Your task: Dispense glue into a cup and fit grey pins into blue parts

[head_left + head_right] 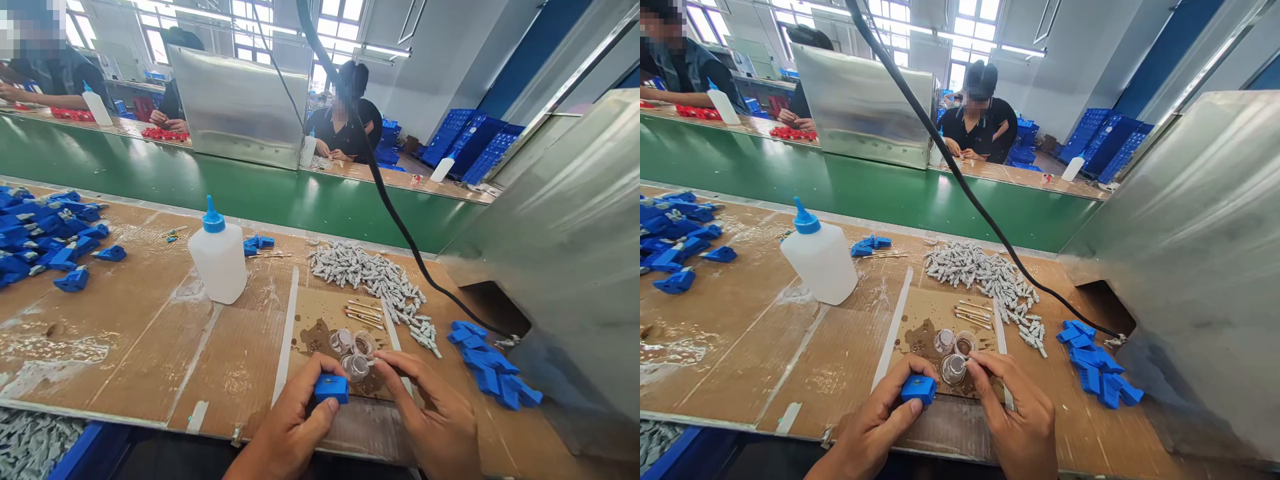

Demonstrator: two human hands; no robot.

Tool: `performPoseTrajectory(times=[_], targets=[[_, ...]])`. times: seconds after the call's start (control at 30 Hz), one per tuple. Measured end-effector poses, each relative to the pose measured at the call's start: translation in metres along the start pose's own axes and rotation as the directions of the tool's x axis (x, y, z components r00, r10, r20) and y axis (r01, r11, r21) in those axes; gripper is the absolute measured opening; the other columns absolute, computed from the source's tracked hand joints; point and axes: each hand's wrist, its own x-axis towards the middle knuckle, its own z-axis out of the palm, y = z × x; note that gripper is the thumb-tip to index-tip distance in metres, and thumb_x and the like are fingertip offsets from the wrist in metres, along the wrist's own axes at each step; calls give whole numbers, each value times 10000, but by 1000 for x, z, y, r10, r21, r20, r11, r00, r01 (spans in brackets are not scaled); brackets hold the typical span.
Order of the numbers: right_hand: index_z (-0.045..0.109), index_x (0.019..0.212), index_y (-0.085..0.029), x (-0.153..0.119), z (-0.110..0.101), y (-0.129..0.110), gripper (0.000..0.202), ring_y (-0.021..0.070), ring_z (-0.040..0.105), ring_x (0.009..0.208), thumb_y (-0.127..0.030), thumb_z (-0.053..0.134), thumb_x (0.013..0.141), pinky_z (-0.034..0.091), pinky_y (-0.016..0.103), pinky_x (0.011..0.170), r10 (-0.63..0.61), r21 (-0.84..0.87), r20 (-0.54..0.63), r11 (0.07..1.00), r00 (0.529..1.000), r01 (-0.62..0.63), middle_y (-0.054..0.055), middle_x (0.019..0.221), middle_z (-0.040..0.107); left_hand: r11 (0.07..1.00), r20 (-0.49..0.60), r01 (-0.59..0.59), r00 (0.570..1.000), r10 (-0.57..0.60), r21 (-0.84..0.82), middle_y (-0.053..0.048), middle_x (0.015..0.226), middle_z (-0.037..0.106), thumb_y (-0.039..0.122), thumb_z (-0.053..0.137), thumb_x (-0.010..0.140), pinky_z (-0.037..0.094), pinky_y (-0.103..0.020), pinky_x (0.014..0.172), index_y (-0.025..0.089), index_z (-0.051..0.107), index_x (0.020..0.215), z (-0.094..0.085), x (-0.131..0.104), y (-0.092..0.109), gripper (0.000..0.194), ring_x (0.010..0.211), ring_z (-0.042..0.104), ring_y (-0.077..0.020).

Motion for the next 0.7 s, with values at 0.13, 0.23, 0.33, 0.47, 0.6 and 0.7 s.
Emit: performPoseTrajectory(times=[0.13,0.23,0.33,0.47,0.6,0.7], targets=[[781,1004,-315,-7,-1,-10,109,110,779,884,-269,733,917,595,135,852,86,108,-1,990,996,-86,-51,969,814,1000,1,-7,1000,7,4,8,1078,558,306,465,1013,342,-312,877,302,555,1195,0,0,-1,203,971,488,-212],[791,1001,-324,-12,1,-19,140,125,782,876,-242,738,901,614,156,825,94,209,15,973,995,-95,-44,953,817,1000,-3,-11,1000,11,4,6,1097,555,309,468,1017,350,-314,906,301,552,1191,-1,1,-2,194,1002,495,-216],[809,970,-301,-14,3,-21,109,151,784,855,-263,751,886,628,190,815,132,214,-15,969,991,-125,-13,933,820,1000,-12,-19,1000,19,-3,-5,1104,559,328,465,1018,356,-323,922,288,549,1183,-1,0,-3,190,1023,504,-226],[818,955,-276,-10,2,-19,101,173,789,805,-309,762,878,643,211,769,228,175,-76,961,971,-213,11,919,821,1000,-21,-18,1000,18,3,-7,1079,552,328,461,1010,353,-328,903,280,553,1178,0,-2,-3,198,992,494,-227],[813,935,-291,-12,4,-23,83,158,775,838,-324,759,882,631,203,808,277,242,-81,937,958,-250,0,922,810,1000,-21,-5,1000,6,3,-4,1081,554,340,464,1015,347,-325,897,287,554,1179,1,-3,-1,195,989,492,-225],[812,938,-284,-16,8,-27,79,158,764,878,-306,759,884,623,206,835,244,279,-61,935,968,-218,9,926,805,1000,-20,-7,1000,7,-9,-6,1095,558,342,469,1017,353,-325,911,284,550,1184,1,-1,0,194,1008,500,-227]])
